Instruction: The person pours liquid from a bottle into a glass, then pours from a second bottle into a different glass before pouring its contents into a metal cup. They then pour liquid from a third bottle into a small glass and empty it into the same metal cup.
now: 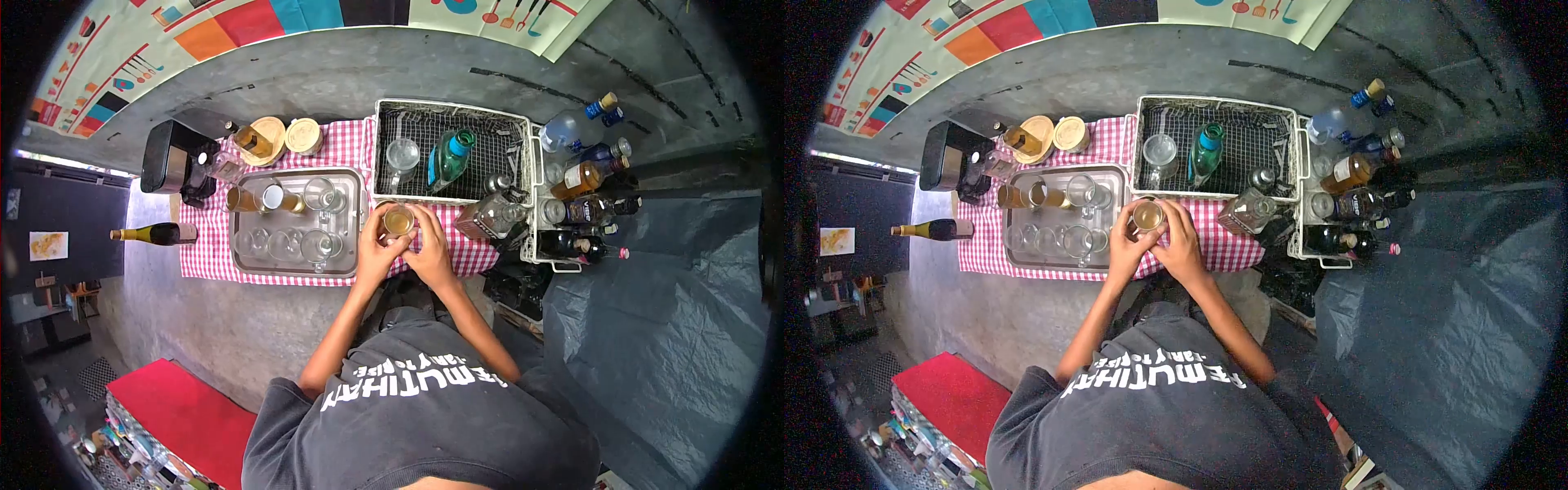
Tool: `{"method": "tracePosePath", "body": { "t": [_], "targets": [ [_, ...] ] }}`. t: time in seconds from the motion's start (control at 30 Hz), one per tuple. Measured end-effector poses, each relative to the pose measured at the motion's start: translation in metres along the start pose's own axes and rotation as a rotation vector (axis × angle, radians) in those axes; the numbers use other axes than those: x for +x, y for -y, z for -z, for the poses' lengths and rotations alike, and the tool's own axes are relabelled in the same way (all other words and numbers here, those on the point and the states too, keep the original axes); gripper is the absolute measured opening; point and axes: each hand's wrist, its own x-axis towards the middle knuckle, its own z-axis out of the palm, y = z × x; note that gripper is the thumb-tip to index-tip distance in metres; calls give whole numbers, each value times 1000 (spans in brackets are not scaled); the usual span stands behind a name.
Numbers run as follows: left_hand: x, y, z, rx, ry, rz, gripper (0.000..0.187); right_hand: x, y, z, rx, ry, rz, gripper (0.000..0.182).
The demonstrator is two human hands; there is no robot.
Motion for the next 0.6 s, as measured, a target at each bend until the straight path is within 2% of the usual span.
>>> {"method": "tracePosePath", "body": {
  "t": [0.07,0.17,0.33,0.4,0.43,0.47,0.53,0.6],
  "targets": [
    [-2,3,0,-17,17,-36,53,-5,-5,-6,13,-21,-20,66],
    [-5,8,1,17,34,-72,56,-7,-3,-12,43,-92,-43,61],
    [-3,15,6,4,117,-10,61,-16,-6,-18,26,-165,-82,56],
    [1,17,11,238,164,-180,65,-17,-9,-17,14,-179,-120,55],
    [0,13,12,215,175,-120,63,-18,-6,-16,12,-197,-142,56],
    [0,16,16,217,178,-118,63,-20,-13,-18,-21,-216,-155,55],
    [0,37,28,145,58,-134,59,-23,-13,-15,45,-249,-242,52],
    [-5,62,41,196,63,-148,64,-26,-17,-11,25,-266,-266,52]
  ]
}}
